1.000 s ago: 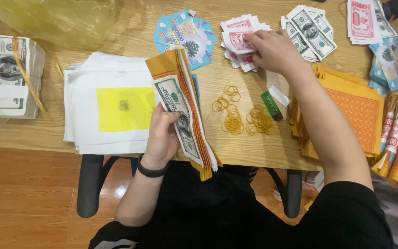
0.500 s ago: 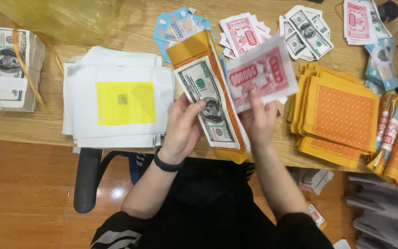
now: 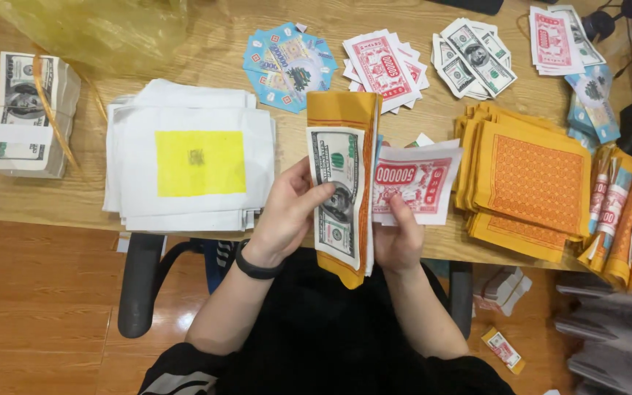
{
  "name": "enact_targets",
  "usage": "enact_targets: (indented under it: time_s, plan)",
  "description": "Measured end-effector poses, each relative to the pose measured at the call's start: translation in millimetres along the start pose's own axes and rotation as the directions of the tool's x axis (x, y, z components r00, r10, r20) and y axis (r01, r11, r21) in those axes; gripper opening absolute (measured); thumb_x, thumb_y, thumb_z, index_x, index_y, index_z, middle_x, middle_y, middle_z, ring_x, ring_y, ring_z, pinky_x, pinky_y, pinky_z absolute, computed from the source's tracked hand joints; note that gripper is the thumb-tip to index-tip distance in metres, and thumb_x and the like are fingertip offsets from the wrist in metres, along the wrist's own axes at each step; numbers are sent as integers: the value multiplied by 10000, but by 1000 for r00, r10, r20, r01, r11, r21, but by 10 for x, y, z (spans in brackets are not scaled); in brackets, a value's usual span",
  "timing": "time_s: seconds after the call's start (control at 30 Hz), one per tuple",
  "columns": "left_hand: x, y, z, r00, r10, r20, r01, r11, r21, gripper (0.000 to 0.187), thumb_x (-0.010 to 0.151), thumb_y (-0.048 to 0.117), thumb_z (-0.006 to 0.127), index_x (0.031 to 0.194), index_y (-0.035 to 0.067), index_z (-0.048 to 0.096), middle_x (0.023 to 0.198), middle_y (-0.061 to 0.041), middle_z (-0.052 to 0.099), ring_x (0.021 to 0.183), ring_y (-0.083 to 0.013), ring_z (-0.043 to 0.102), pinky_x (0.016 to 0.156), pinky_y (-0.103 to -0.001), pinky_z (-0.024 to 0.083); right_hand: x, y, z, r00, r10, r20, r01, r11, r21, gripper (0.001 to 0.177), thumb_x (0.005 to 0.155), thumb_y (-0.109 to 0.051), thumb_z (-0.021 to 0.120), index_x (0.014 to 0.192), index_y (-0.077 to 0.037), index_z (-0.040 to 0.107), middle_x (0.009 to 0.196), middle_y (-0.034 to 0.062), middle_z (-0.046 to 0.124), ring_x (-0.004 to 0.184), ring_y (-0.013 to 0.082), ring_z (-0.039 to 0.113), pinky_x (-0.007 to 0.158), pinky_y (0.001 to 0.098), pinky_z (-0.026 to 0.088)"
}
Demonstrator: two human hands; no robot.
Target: The person assembles packs of paper money by placing a white sheet with a yellow square, a $100 bill, and a red 50000 note into an orange envelope, then securing it with a rubber band. The process is repeated multiple times with consistent handling of the same object types.
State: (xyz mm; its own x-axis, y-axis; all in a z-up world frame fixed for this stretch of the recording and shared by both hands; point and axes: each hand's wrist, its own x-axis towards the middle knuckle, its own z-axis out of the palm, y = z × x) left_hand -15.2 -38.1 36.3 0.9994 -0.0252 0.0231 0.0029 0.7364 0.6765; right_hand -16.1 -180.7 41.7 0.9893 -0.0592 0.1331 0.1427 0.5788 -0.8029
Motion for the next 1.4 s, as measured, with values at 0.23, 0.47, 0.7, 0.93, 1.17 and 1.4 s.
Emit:
enact_targets:
  time_s: [0.23,0.47,0.7,0.93,1.17,1.4]
  plan:
    - [3,-183,-90,989,-144,-23,142,987,-70,276,789,-24,702,1052,-49,618,840,-94,670,751,-180,684,647,-307,591,-127,41,-312,993,95,-62,-88,989,119,575,887,-150,480,1451,-150,369,1313,70,559,1237,262,540,1100,527,384]
    - [30,-130,-110,1000,6,-30,7,913,408,273,858,4,631,1126,-41,599,952,-122,667,917,-162,607,774,-353,561,-69,-21,-170,777,-240,582,617,477,-626,625,963,-199,509,1506,-36,246,1569,249,186,1462,392,201,1206,470,221]
    - [-23,-195,-195,999,34,3,-31,855,517,324,915,4,555,1239,2,540,1078,-146,667,1034,-164,559,890,-418,529,-77,-73,-148,777,-129,616,611,384,-692,871,922,-444,622,1562,-96,144,1605,282,38,1468,463,88,1185,583,179]
    - [-20,-206,-155,1000,19,-5,-15,894,448,302,905,8,554,1205,-22,542,1033,-166,673,969,-185,601,818,-403,561,-189,310,-350,992,-19,-126,-16,962,-271,631,907,-97,630,1463,-149,335,1428,47,467,1271,212,487,1120,410,387]
    - [-28,-223,-131,999,46,10,-45,882,468,326,900,6,552,1224,-27,523,1059,-175,665,1002,-182,578,853,-410,550,-191,306,-331,966,-257,27,222,770,-598,632,823,48,698,1390,-52,437,1398,98,520,1260,191,499,1038,421,456]
    - [-90,-298,-72,995,103,14,-94,841,532,356,891,-9,552,1245,-27,510,1108,-201,658,1076,-210,575,913,-441,522,-159,-75,47,828,-423,369,527,357,-772,356,999,19,516,1355,0,503,1385,241,519,1272,357,512,1047,457,466]
